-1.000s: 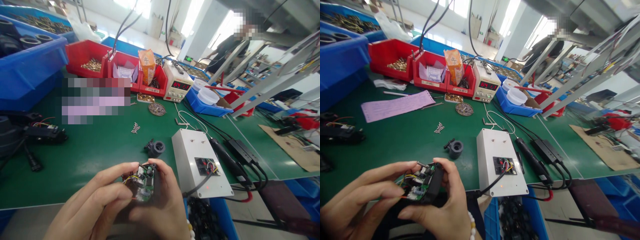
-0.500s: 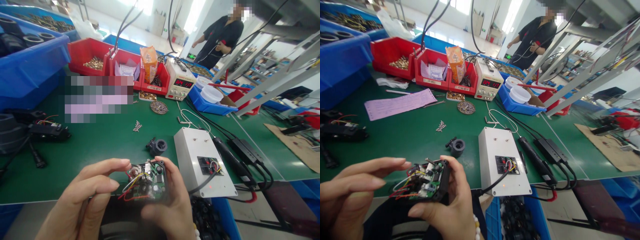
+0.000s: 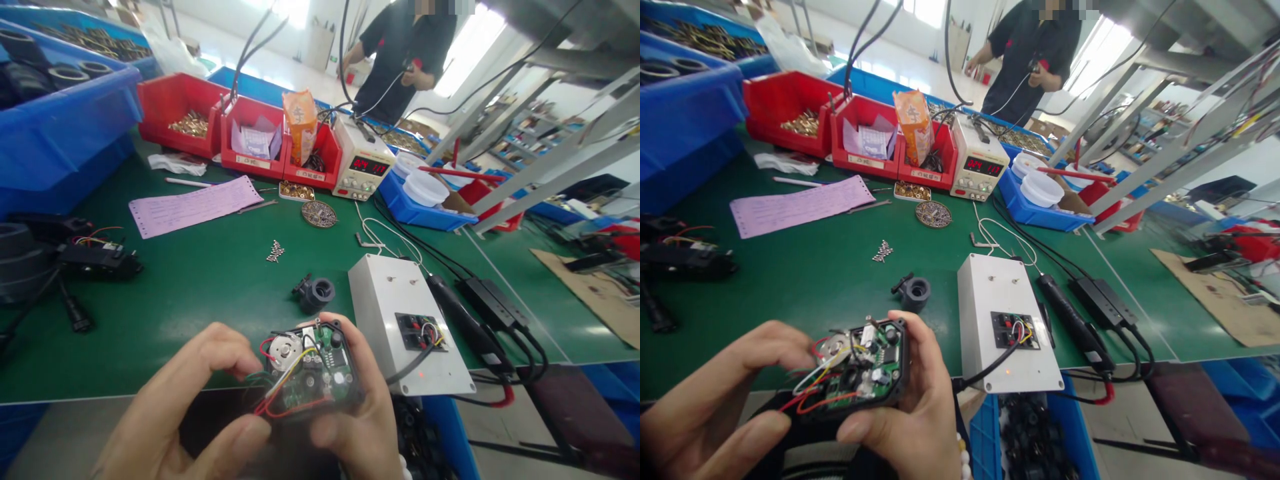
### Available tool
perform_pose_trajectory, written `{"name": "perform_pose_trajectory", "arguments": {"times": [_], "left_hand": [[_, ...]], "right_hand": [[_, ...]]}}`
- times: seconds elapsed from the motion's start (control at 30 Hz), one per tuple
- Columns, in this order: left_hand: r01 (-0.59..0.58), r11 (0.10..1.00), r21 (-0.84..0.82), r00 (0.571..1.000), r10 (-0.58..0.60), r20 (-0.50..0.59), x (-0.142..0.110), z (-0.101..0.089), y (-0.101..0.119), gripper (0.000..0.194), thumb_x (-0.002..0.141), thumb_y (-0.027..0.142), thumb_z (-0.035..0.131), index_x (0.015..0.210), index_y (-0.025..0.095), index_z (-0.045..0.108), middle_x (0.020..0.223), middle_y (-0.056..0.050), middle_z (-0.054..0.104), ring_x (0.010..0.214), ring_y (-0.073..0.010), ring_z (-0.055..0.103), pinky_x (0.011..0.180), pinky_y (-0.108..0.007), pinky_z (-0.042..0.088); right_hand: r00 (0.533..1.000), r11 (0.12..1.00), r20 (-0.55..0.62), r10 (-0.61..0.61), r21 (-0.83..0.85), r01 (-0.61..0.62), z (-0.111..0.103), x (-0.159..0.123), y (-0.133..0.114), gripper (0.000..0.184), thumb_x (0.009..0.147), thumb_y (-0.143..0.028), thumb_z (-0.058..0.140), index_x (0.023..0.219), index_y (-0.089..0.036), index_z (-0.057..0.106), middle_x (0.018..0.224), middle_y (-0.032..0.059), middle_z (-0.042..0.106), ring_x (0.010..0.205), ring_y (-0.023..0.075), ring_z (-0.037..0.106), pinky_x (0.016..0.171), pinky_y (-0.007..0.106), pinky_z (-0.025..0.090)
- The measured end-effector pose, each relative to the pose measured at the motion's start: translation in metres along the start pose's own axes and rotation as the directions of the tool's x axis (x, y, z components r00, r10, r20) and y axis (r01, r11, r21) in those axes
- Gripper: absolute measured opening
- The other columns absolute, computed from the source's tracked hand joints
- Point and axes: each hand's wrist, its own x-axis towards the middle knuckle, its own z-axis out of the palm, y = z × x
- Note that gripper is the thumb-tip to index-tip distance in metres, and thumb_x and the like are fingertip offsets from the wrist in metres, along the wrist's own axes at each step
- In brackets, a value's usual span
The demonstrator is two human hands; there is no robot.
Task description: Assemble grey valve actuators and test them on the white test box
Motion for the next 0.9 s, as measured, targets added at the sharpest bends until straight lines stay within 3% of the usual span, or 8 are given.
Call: {"name": "perform_pose_trajectory", "arguments": {"times": [0.13,0.43,0.7,0.9], "left_hand": [[0.036,0.999,-0.029,0.999,-0.037,-0.006,0.003,0.001,0.008,0.007,0.096,0.027,0.057,0.093,0.029,0.062,0.082,0.000,0.067,0.076,-0.0190,0.067,0.061,-0.025,0.058],[0.139,0.984,-0.107,0.987,-0.147,-0.071,0.000,0.006,0.007,0.010,0.098,0.028,0.056,0.091,0.028,0.063,0.079,0.001,0.068,0.070,-0.0180,0.069,0.055,-0.024,0.058],[-0.070,0.991,-0.115,0.991,0.056,-0.125,-0.010,0.006,-0.020,0.010,0.091,0.027,0.065,0.098,0.033,0.068,0.076,0.002,0.070,0.064,-0.0182,0.066,0.052,-0.028,0.056],[-0.127,0.989,-0.072,0.985,0.118,-0.124,-0.011,0.009,-0.023,0.010,0.092,0.027,0.063,0.099,0.033,0.066,0.075,0.002,0.069,0.062,-0.0174,0.064,0.051,-0.028,0.055]], "right_hand": [[0.999,0.999,0.023,-0.029,-0.019,0.030,-0.001,0.000,-0.001,0.080,0.054,-0.035,0.102,0.126,-0.031,0.068,0.114,0.0063,0.073,0.098,0.0258,0.074,0.082,0.027,0.063],[0.991,0.994,0.083,-0.103,-0.019,0.105,0.003,0.002,-0.002,0.074,0.059,-0.031,0.100,0.125,-0.032,0.069,0.122,0.0052,0.070,0.101,0.0208,0.073,0.087,0.020,0.060],[0.994,0.990,0.038,-0.104,-0.093,0.107,0.000,0.002,0.006,0.077,0.054,-0.041,0.101,0.123,-0.031,0.069,0.121,0.0061,0.069,0.098,0.0240,0.073,0.084,0.026,0.062],[0.999,0.996,0.014,-0.046,-0.070,0.047,-0.001,-0.001,0.008,0.081,0.050,-0.038,0.103,0.123,-0.031,0.069,0.121,0.0061,0.070,0.098,0.0266,0.073,0.084,0.029,0.063]]}}
